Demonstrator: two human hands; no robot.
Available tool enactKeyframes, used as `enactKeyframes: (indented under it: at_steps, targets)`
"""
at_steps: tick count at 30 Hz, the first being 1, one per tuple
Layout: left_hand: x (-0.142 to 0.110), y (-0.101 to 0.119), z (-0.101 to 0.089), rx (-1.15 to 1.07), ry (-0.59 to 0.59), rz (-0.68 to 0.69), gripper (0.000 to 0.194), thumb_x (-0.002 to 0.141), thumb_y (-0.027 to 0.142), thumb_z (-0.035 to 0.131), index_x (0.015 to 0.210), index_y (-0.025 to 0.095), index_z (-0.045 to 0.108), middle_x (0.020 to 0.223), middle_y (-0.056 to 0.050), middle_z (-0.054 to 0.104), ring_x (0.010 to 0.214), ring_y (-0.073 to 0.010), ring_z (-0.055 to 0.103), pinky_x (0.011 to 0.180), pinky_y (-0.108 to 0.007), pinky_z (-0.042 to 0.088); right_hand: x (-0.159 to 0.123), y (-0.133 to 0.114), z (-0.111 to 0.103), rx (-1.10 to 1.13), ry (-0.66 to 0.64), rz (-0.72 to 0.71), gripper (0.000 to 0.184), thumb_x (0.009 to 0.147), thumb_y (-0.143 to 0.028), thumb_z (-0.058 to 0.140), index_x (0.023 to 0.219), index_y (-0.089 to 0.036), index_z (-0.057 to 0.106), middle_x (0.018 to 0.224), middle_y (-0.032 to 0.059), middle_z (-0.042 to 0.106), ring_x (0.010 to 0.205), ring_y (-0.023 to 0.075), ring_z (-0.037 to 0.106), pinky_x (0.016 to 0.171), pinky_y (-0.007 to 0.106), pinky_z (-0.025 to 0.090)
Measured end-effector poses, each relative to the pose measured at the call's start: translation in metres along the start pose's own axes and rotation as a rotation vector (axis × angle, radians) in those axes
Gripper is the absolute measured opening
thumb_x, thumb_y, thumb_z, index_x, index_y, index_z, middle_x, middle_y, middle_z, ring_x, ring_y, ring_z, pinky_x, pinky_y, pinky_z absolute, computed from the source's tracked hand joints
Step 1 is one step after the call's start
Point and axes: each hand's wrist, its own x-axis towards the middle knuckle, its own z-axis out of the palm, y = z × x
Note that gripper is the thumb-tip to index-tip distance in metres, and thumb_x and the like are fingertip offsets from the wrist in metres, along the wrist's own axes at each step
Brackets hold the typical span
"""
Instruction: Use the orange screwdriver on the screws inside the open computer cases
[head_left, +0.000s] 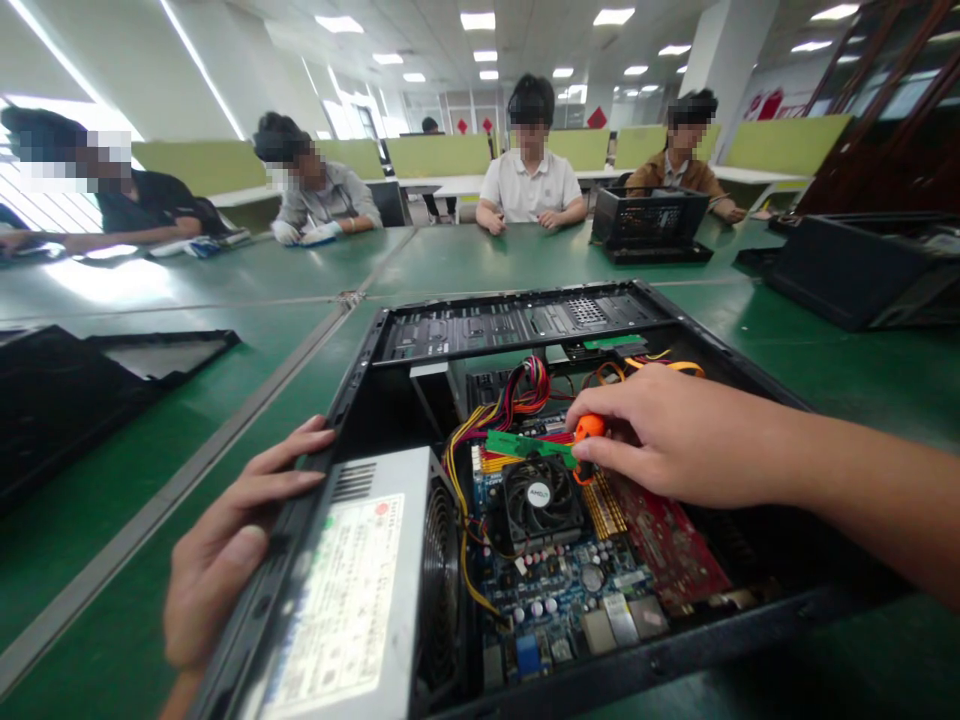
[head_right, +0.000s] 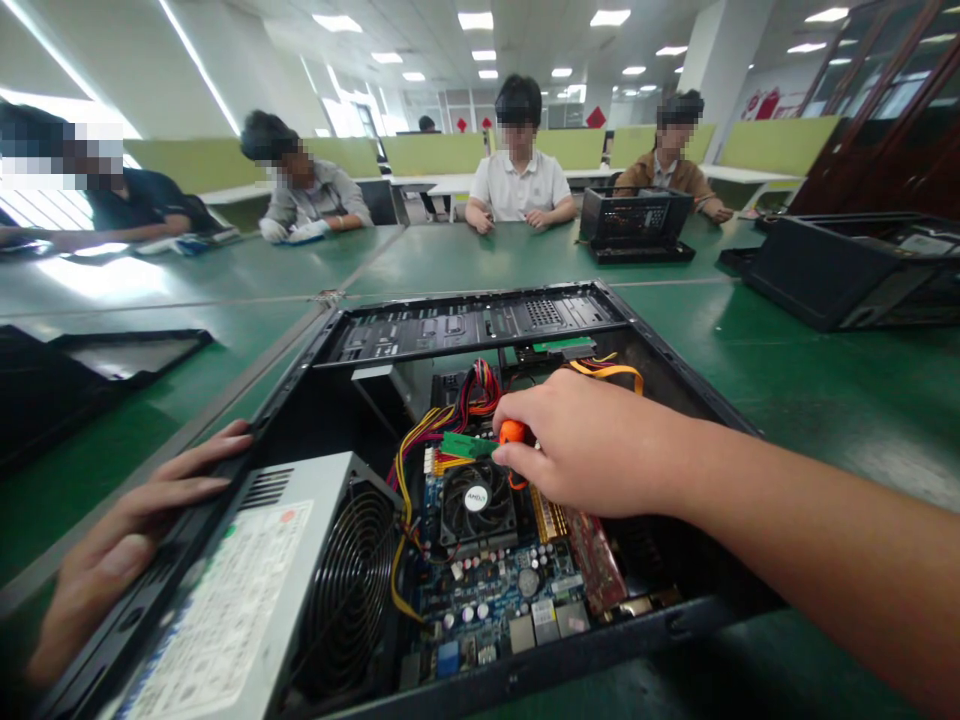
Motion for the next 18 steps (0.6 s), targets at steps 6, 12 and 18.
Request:
enactKeyframes:
  at_steps: [6,12,18]
  targets:
    - [0.000,0.000,0.000,-0.015,-0.010,0.017,0.027,0.086,0.034,0.051,0.100,0.035,0.075,0.126,0.005,0.068,0.135,-0.0377,0.044,0.112,-0.060,0.032,-0.002,0.004,-0.001,-0.066,0.030,-0.022,0.024,0.093,-0.039,0.058,0.095,-0.022,0.074,0.083,0.0050,0.073,0.079,0.0240,0.065,0.069,0.033,0.043]
    - [0.000,0.002,0.003,-0.062,-0.006,0.045,0.026,0.087,0.034,0.053,0.099,0.033,0.075,0.126,0.005,0.068,0.134,-0.0363,0.046,0.112,-0.056,0.032,-0.003,0.001,-0.002,0.039,-0.070,-0.012,0.020,0.093,-0.032,0.058,0.105,-0.025,0.072,0.085,0.0040,0.072,0.081,0.0221,0.066,0.070,0.031,0.045]
    - [-0.003,0.002,0.010,-0.155,0.016,0.057,0.025,0.085,0.036,0.057,0.098,0.025,0.074,0.125,-0.003,0.068,0.135,-0.0377,0.044,0.114,-0.056,0.029,-0.011,0.021,-0.031,0.070,0.108,0.010,0.032,0.098,-0.044,0.045,0.096,-0.025,0.071,0.084,0.0020,0.071,0.068,0.0184,0.063,0.061,0.031,0.044]
